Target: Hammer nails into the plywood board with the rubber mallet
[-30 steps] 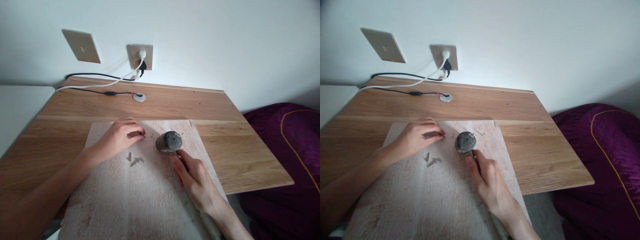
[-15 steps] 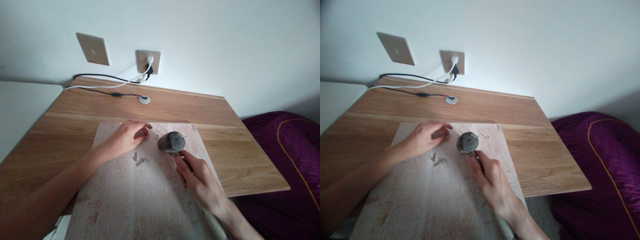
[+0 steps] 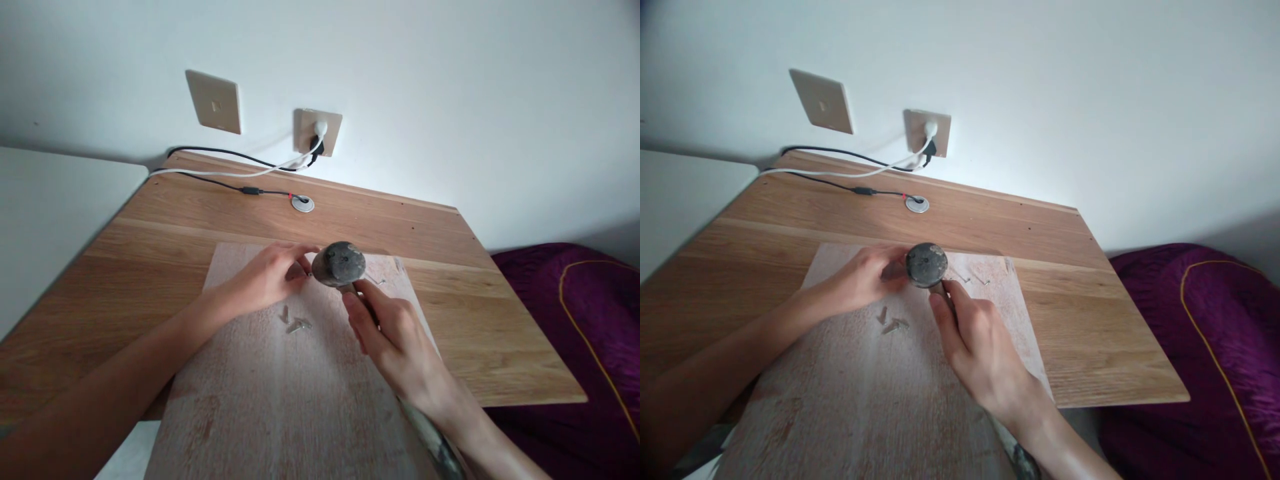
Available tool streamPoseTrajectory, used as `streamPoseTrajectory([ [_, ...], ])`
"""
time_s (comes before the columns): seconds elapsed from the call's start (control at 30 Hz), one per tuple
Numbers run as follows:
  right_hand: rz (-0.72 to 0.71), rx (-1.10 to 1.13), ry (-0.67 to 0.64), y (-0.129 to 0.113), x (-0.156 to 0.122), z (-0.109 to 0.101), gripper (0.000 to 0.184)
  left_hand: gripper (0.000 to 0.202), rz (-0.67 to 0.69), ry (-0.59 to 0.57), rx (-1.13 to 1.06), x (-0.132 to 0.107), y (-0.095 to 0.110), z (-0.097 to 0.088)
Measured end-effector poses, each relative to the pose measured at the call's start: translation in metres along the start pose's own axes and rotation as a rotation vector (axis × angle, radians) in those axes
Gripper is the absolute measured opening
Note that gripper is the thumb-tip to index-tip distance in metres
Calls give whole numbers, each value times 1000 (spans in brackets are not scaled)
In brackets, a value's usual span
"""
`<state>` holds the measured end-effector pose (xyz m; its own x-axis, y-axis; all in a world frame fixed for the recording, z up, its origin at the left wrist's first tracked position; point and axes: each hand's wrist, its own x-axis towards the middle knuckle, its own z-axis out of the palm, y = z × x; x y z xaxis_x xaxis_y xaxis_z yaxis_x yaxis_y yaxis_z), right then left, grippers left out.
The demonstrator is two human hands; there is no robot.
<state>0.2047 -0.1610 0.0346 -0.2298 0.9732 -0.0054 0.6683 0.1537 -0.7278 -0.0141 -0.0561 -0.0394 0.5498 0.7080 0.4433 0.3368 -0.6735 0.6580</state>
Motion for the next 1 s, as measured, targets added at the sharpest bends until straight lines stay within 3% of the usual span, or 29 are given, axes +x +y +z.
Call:
streamPoseTrajectory([
  [1.0,-56,-84,-32,4,1,3,23,42,13,44,7,-3,0,-1],
])
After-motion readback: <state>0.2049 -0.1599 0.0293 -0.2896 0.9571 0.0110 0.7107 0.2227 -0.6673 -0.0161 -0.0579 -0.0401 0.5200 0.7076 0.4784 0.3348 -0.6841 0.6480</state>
